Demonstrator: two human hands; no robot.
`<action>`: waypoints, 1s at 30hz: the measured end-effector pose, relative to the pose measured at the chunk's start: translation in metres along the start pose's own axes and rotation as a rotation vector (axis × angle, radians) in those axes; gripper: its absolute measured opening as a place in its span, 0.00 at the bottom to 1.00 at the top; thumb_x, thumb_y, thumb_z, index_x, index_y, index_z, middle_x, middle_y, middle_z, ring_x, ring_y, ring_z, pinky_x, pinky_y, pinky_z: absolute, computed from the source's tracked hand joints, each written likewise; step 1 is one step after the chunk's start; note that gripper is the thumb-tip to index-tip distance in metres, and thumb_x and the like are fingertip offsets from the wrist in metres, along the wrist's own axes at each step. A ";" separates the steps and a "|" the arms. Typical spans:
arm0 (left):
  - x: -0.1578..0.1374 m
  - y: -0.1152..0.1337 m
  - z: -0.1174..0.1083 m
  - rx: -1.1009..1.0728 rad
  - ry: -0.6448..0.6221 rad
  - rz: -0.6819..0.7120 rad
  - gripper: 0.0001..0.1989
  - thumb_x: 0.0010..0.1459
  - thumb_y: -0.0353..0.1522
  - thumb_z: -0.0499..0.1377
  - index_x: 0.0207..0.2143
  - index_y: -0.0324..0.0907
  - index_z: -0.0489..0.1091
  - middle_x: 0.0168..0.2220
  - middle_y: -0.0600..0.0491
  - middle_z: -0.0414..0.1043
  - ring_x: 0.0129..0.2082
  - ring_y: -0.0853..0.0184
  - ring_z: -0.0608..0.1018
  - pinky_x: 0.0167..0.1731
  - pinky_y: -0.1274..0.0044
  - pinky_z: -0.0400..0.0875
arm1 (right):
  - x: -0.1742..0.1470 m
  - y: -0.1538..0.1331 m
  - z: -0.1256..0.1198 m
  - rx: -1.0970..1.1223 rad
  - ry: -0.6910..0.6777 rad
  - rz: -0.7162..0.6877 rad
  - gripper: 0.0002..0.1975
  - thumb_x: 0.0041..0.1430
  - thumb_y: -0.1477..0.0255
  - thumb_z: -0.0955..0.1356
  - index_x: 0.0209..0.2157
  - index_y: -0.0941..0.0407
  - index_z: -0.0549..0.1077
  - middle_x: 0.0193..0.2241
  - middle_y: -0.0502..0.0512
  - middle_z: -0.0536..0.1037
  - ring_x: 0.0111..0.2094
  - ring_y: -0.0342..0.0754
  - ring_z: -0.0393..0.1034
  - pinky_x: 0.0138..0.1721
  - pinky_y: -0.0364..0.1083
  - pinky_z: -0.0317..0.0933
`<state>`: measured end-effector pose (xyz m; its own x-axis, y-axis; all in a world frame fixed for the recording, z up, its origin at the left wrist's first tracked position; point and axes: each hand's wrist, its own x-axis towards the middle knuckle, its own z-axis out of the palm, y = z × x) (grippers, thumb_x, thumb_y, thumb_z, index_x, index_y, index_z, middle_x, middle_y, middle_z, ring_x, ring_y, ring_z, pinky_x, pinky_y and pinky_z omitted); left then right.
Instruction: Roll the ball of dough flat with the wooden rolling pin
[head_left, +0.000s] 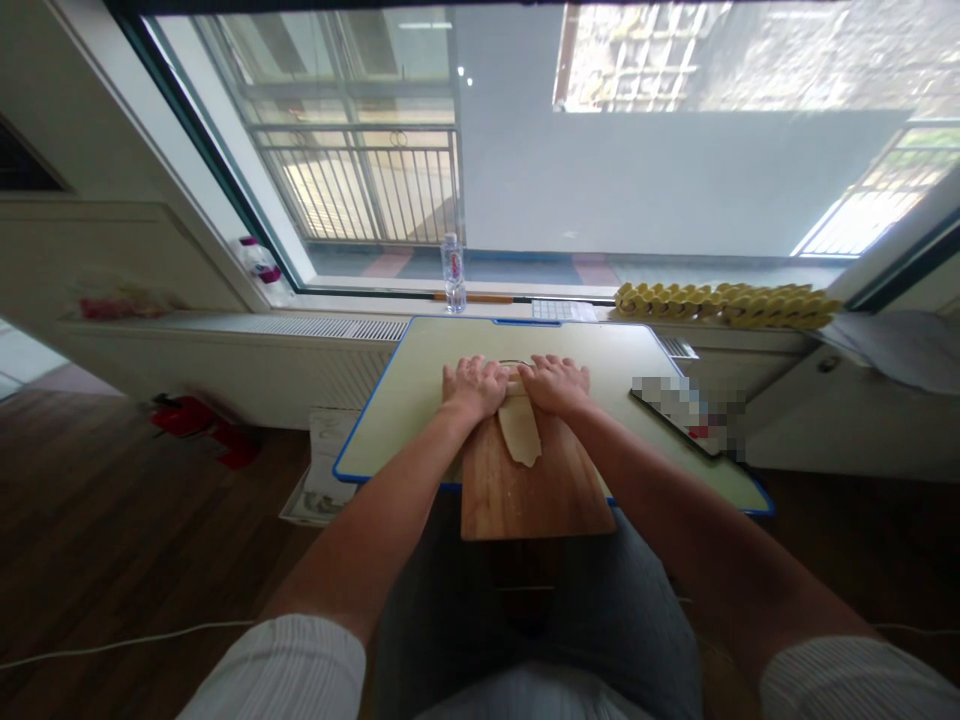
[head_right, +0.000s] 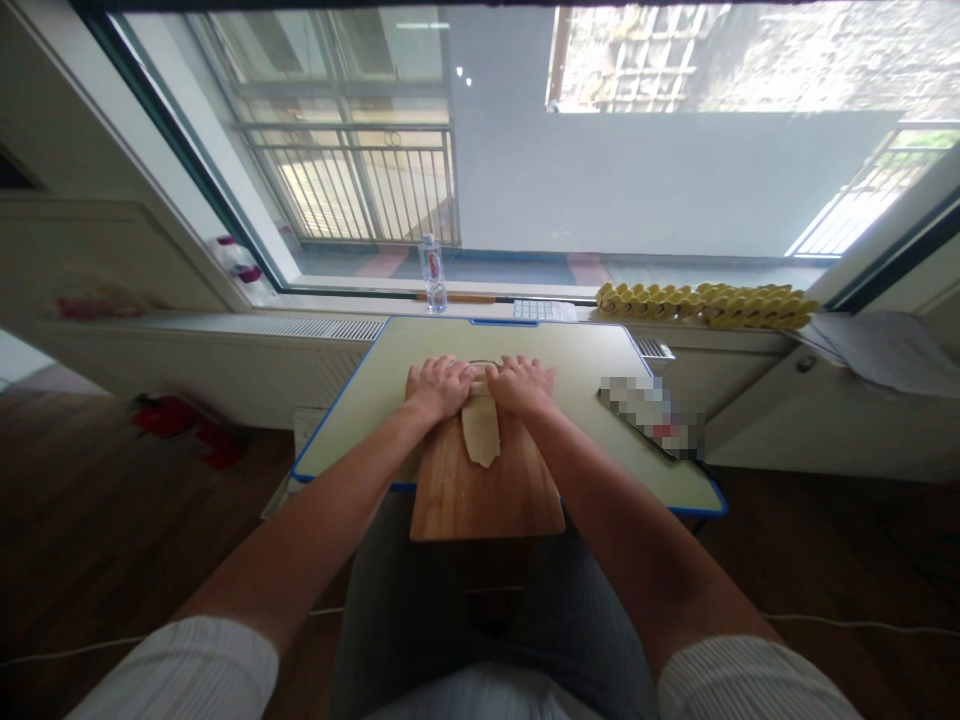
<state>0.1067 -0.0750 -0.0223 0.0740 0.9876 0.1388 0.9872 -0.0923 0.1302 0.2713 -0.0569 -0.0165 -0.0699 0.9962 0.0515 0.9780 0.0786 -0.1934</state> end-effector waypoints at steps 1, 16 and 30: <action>0.001 0.000 0.000 0.000 -0.006 0.002 0.28 0.72 0.47 0.39 0.58 0.54 0.75 0.66 0.49 0.70 0.63 0.53 0.70 0.62 0.54 0.62 | 0.000 0.000 0.000 0.001 -0.001 -0.002 0.29 0.72 0.51 0.54 0.64 0.45 0.70 0.66 0.58 0.71 0.64 0.64 0.64 0.62 0.69 0.55; 0.067 -0.014 0.007 -0.059 -0.128 0.012 0.30 0.71 0.50 0.39 0.62 0.56 0.71 0.67 0.47 0.68 0.64 0.48 0.69 0.62 0.49 0.61 | 0.068 0.004 0.007 0.061 -0.091 0.039 0.38 0.69 0.41 0.53 0.67 0.49 0.69 0.68 0.63 0.69 0.66 0.66 0.62 0.64 0.68 0.53; 0.033 -0.005 0.006 -0.014 0.036 0.028 0.27 0.72 0.47 0.41 0.57 0.53 0.76 0.64 0.49 0.72 0.61 0.53 0.72 0.61 0.57 0.65 | 0.028 0.001 0.004 0.032 0.019 0.019 0.31 0.72 0.48 0.54 0.63 0.47 0.71 0.65 0.60 0.72 0.63 0.63 0.65 0.63 0.65 0.56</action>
<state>0.1048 -0.0415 -0.0248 0.0958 0.9794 0.1778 0.9827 -0.1215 0.1397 0.2694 -0.0286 -0.0192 -0.0471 0.9967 0.0661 0.9722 0.0609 -0.2261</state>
